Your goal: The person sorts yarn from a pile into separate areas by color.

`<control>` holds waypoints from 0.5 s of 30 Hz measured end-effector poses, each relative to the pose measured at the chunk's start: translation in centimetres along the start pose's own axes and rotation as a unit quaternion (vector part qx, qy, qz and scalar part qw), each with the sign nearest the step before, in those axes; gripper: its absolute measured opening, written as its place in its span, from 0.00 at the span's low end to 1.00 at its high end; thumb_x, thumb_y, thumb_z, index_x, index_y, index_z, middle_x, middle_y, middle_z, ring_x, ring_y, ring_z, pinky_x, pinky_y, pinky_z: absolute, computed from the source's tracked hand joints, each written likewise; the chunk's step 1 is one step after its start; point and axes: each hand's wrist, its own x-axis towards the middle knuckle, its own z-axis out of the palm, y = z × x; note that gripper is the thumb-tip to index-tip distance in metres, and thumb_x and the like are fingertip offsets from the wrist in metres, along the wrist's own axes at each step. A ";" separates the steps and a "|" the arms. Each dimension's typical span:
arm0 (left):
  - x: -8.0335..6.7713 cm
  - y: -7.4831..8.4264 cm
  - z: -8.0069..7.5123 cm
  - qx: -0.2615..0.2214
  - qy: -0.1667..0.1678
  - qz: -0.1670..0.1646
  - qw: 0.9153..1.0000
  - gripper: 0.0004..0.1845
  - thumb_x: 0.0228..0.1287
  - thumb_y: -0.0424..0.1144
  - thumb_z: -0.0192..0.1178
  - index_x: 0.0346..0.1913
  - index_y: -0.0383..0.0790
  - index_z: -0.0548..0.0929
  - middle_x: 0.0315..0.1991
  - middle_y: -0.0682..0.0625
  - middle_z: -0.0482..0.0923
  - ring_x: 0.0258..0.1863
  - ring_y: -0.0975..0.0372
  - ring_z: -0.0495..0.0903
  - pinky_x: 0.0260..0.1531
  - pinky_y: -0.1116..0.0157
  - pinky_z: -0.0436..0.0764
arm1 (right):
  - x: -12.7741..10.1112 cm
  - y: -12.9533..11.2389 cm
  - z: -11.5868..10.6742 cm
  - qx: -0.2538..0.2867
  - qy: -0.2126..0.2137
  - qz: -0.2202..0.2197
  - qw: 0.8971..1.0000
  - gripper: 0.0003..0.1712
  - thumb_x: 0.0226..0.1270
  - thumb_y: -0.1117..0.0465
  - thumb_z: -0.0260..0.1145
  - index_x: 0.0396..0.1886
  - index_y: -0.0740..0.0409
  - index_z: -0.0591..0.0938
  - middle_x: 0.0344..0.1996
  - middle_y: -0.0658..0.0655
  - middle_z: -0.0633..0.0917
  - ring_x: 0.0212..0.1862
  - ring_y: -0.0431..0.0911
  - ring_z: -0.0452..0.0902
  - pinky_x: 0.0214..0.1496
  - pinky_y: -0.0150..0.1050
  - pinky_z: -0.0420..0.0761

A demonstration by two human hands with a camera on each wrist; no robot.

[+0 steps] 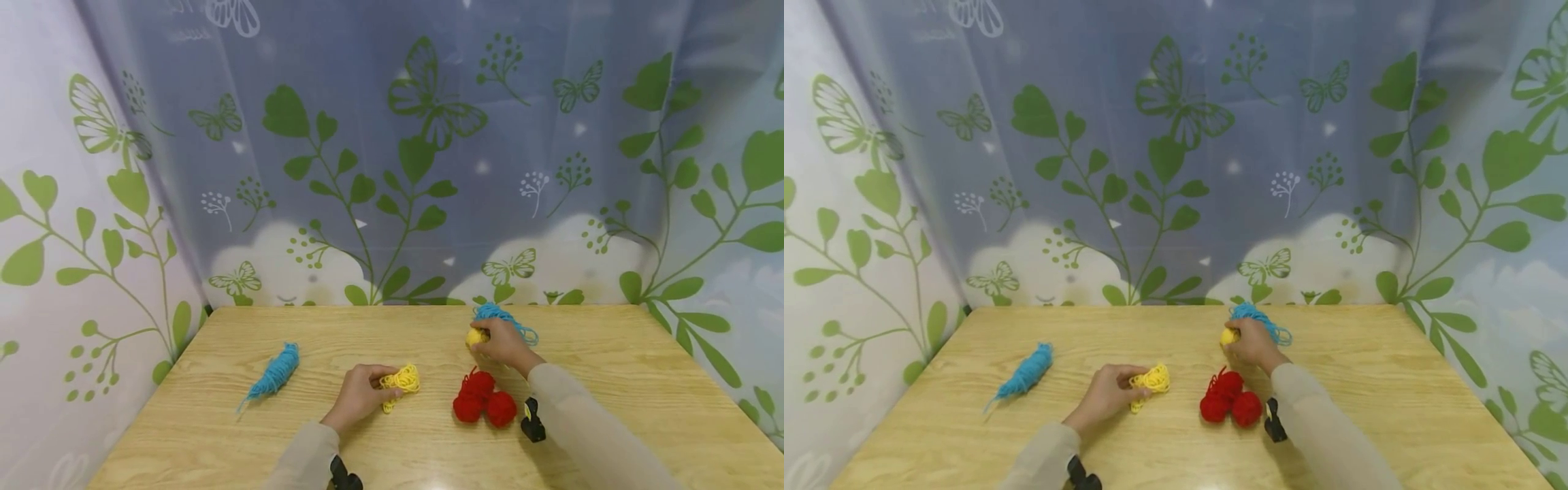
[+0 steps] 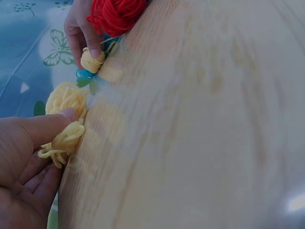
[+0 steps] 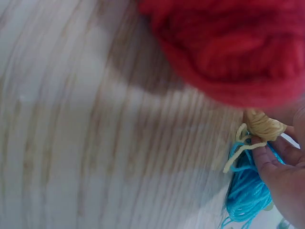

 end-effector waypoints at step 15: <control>0.0 0.2 0.0 -0.010 -0.001 -0.016 1.000 0.18 0.54 0.38 0.71 0.49 0.40 0.86 0.49 0.46 0.83 0.51 0.53 0.79 0.47 0.58 0.80 | 0.0 0.4 0.1 -0.003 0.004 0.001 1.000 0.28 0.58 0.65 0.71 0.58 0.68 0.78 0.54 0.68 0.80 0.47 0.55 0.79 0.44 0.47 0.80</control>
